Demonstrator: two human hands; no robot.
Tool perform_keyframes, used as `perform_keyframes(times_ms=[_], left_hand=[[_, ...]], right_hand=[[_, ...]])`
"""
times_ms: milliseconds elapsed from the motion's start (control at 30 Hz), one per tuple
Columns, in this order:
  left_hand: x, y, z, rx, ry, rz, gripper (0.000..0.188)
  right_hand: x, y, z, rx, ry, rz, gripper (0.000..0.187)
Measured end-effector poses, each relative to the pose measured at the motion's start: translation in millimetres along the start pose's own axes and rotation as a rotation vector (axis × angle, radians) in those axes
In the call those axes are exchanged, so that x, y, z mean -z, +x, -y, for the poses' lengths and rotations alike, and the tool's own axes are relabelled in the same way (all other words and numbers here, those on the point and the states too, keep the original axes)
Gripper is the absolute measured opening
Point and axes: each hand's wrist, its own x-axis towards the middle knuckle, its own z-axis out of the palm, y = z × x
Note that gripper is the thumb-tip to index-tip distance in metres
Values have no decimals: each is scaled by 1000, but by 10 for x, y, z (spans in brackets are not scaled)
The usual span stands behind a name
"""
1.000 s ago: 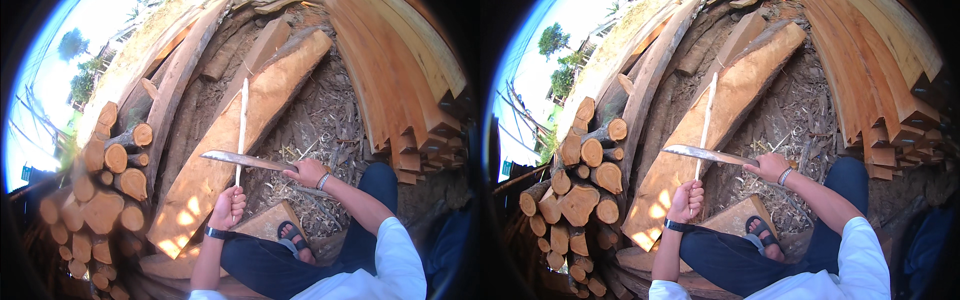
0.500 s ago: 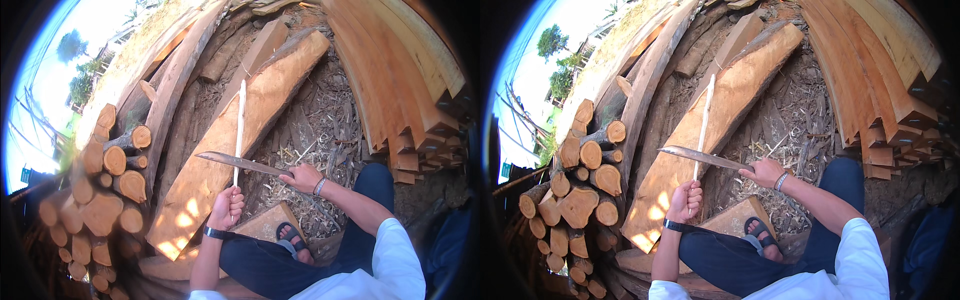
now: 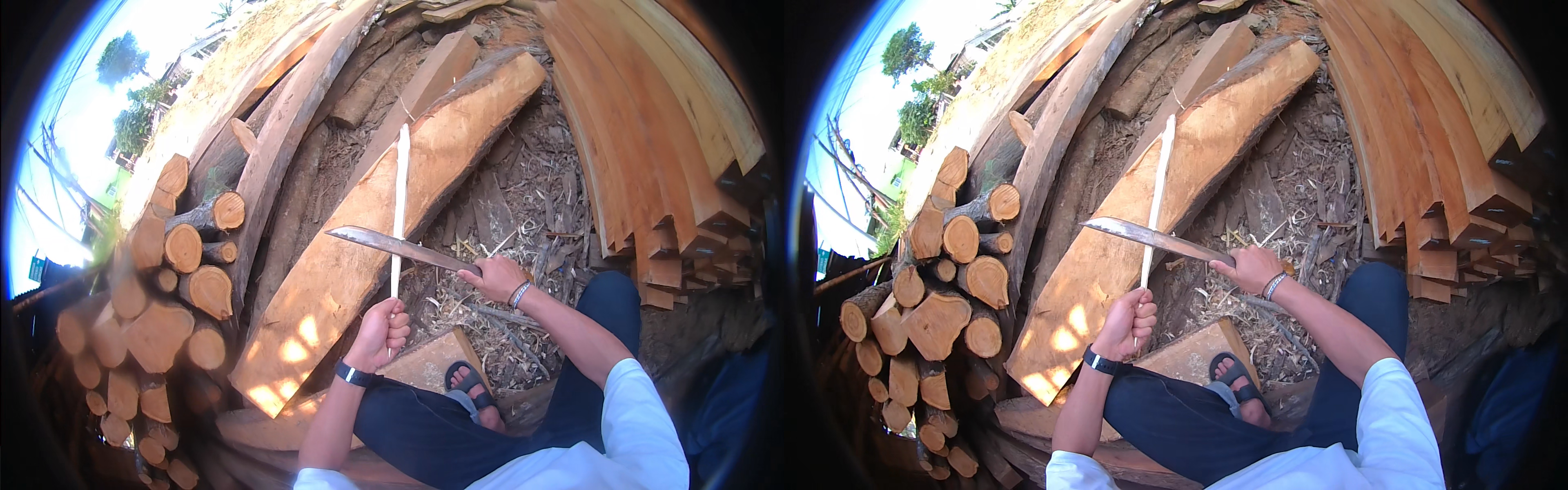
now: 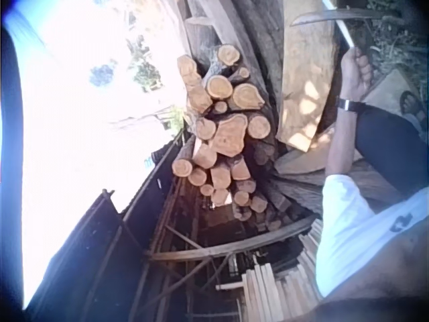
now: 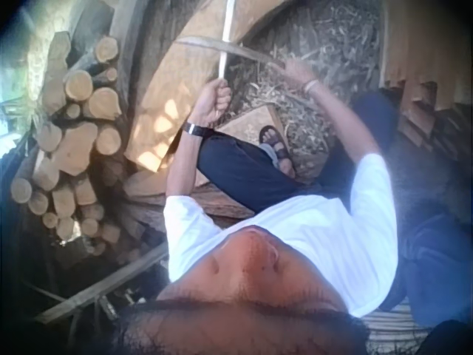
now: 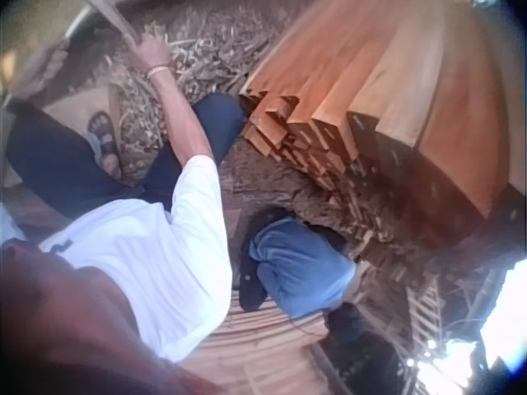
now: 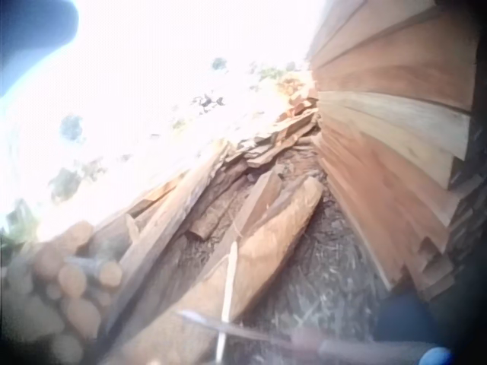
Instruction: The person is shaving a thin wooden strip using a large knife while seated among piles of logs and wooden planks.
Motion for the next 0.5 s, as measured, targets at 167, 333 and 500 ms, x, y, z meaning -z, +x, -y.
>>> perform_keyframes(times_ms=[167, 333, 500], left_hand=[[63, -4, -28, 18, 7, -35, 24], [-18, 10, 31, -18, 47, -10, 22], [28, 13, 20, -12, 56, -56, 21]], right_hand=[[-98, -78, 57, 72, -3, 9, 69], [-80, -6, 21, 11, 47, -37, 68], [-69, -98, 23, 108, -36, -20, 69]])
